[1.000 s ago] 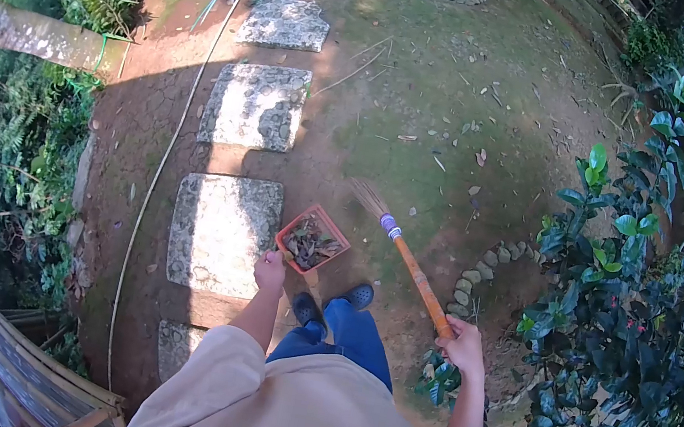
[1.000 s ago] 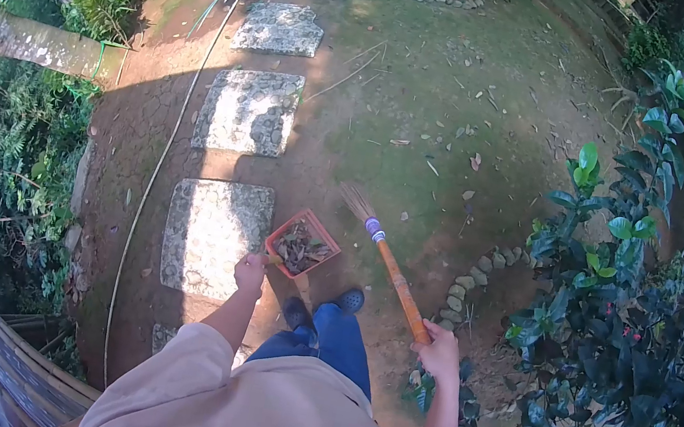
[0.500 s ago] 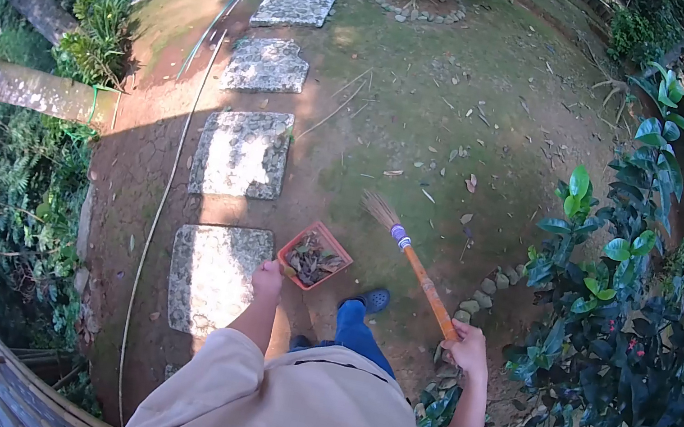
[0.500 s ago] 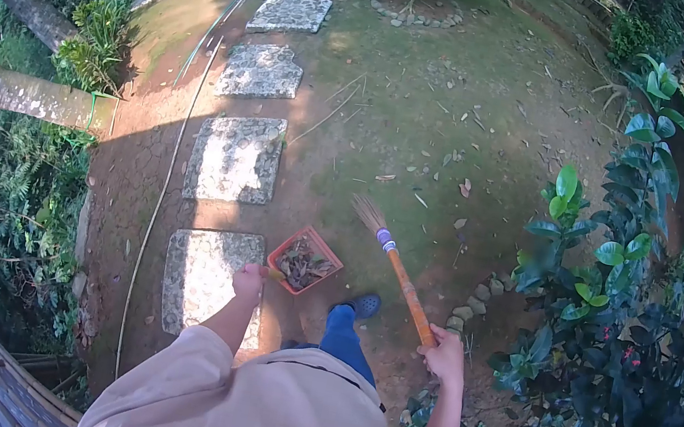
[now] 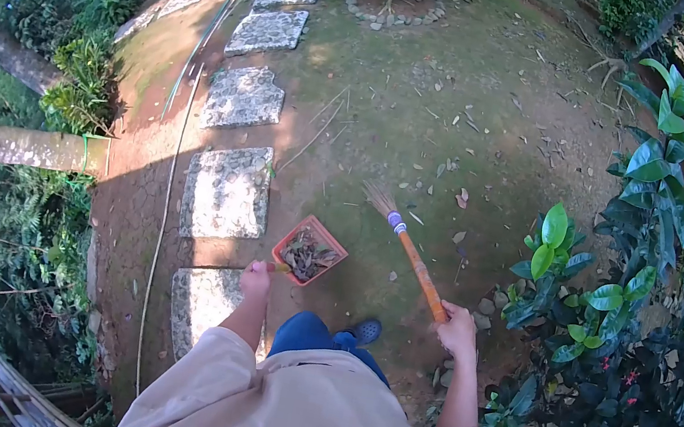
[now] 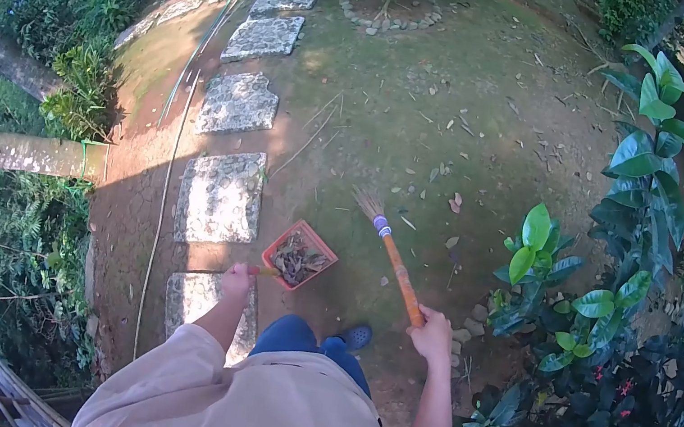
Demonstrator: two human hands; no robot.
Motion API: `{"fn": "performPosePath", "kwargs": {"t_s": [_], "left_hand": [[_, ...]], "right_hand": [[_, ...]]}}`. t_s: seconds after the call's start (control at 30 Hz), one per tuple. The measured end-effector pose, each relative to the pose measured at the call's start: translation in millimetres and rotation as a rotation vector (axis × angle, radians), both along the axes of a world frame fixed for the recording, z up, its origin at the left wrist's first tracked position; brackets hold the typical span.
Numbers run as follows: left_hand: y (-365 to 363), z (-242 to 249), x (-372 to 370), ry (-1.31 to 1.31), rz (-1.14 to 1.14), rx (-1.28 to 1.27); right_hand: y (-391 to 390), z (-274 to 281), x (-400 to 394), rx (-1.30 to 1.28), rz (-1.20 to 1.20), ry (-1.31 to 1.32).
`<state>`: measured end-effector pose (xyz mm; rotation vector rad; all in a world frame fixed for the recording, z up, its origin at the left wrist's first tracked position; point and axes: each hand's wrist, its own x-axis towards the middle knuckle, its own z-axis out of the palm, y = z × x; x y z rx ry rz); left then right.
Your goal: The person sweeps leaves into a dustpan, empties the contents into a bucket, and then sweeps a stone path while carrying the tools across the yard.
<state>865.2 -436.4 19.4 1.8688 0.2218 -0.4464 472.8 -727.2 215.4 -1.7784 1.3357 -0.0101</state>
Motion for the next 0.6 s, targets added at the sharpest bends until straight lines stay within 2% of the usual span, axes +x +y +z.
{"fn": "performPosePath", "kwargs": {"t_s": [0.37,0.43,0.53,0.6], "left_hand": [[-92.2,-20.7,39.8,0.001,0.012,-0.073],[-110.4,-19.2,42.3,0.034,0.034,-0.048],[-135.0,-3.1,44.9,0.103,0.117,-0.030],[-149.5,2.9,49.5,0.143,0.123,-0.038]], "right_hand": [[-53.2,9.6,53.1,0.001,0.024,0.029],[-63.3,16.4,63.2,0.012,0.015,0.028],[-78.9,38.3,85.3,0.170,-0.067,0.117],[-89.8,38.1,94.0,0.132,-0.047,0.123]]}}
